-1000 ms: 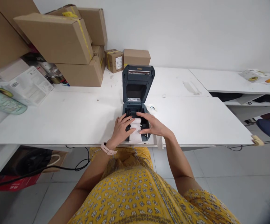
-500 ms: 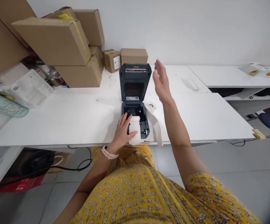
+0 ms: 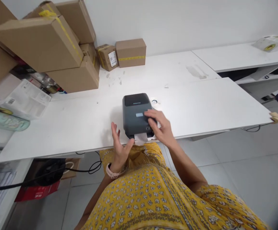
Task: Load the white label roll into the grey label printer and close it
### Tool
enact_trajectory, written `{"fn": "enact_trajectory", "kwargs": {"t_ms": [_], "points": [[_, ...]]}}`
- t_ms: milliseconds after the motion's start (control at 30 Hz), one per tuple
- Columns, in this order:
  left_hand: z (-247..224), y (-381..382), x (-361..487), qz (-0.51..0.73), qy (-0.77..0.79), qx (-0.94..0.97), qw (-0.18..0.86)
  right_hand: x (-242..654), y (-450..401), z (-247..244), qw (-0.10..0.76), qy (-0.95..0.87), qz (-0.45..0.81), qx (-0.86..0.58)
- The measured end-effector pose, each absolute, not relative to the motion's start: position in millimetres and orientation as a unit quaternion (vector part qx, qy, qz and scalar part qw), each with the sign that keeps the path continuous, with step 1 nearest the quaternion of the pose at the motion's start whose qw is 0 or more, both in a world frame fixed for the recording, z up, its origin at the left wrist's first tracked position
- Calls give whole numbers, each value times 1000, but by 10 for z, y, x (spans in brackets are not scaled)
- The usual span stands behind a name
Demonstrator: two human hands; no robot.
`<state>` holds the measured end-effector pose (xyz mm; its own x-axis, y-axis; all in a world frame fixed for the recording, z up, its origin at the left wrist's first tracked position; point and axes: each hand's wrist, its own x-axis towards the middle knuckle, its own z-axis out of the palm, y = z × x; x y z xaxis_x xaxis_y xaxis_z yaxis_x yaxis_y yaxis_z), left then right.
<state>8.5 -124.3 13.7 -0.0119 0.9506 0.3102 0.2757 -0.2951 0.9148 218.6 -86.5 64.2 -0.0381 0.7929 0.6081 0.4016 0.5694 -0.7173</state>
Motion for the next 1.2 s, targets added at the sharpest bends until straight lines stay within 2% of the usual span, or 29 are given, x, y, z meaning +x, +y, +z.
{"fn": "enact_trajectory", "kwargs": {"t_ms": [167, 267, 367, 467, 667, 733, 833, 867, 1033, 1100, 1200], "points": [[150, -1003, 155, 512, 532, 501, 451, 2098, -1080, 268, 549, -621, 247, -503], [150, -892, 199, 483, 528, 446, 538, 2109, -1025, 155, 537, -545, 366, -530], [189, -870, 203, 465, 493, 466, 569, 2145, -974, 40, 501, -479, 500, -518], [211, -861, 199, 459, 494, 488, 554, 2155, -960, -49, 502, -441, 539, -513], [151, -852, 191, 465, 508, 503, 522, 2128, -980, -70, 523, -450, 503, -521], [135, -987, 161, 471, 528, 499, 500, 2126, -1004, -67, 517, -454, 503, -523], [110, -1295, 111, 512, 607, 448, 411, 2124, -1046, -71, 512, -456, 510, -520], [107, -1387, 107, 510, 614, 430, 422, 2122, -1057, -73, 512, -459, 506, -521], [203, -1472, 266, 295, 486, 356, 742, 2109, -1068, -81, 505, -488, 476, -530], [249, -1383, 379, 288, 469, 317, 772, 2110, -1064, -87, 501, -489, 478, -531], [250, -1296, 513, 326, 486, 297, 755, 2110, -1060, -111, 511, -482, 473, -532]]}}
